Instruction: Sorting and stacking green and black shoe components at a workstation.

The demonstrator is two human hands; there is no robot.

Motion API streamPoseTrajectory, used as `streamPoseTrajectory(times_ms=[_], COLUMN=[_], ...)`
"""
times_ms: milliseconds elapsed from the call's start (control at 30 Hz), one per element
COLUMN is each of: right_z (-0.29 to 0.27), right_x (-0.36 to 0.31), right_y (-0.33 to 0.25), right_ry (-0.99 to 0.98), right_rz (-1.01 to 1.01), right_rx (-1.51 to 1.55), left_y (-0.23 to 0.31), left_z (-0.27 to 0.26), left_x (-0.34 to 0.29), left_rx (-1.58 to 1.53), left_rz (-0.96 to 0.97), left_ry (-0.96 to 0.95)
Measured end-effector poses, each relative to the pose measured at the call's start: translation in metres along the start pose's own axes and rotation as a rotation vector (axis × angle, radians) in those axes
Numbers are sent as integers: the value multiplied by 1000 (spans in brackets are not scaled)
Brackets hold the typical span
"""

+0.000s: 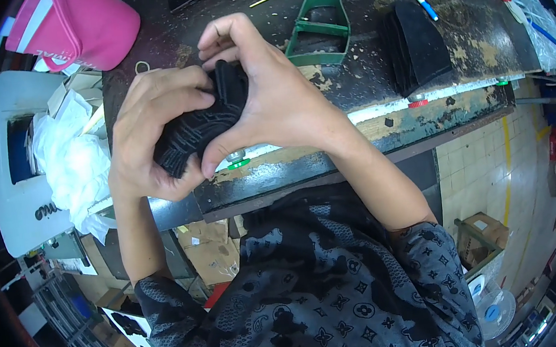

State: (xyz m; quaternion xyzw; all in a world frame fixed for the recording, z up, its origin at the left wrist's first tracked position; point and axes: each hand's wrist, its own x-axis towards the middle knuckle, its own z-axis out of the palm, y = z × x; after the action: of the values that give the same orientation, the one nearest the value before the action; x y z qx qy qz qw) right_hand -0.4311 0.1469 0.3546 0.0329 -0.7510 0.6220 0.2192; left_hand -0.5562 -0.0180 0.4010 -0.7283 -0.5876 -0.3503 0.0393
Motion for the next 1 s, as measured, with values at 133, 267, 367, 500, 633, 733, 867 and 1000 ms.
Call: streamPoseTrajectory(times_ms=[133,267,367,500,633,733,867,1000], right_z=[0,-3,-6,-7,-6,-2,5,0], right_x=[0,-1,0,2,0,1,0,1], right_y=[6,5,1,-3,5,8,0,-2], right_ry=[31,53,29,22,42,50,47,52], right_rz=[-52,4,-1,-22,73,53,64,76], right_rx=[-39,-18,-58,-132,-125,-136,-123,-97], left_y=[2,-3,-4,-7,-7,-8,-8,-9], left_z=[1,4,3,5,3,-1,-2,-6], left_x=[-4,-3,-1,0,-2,-4,-8,0], left_rx=[-43,-34,-41,-39,-36,-58,-94,-91], left_rz=[-48,-47,-80,-57,-47,-57,-56,-59], left_ry=[42,22,-5,-20,-59,-80,-78,-143])
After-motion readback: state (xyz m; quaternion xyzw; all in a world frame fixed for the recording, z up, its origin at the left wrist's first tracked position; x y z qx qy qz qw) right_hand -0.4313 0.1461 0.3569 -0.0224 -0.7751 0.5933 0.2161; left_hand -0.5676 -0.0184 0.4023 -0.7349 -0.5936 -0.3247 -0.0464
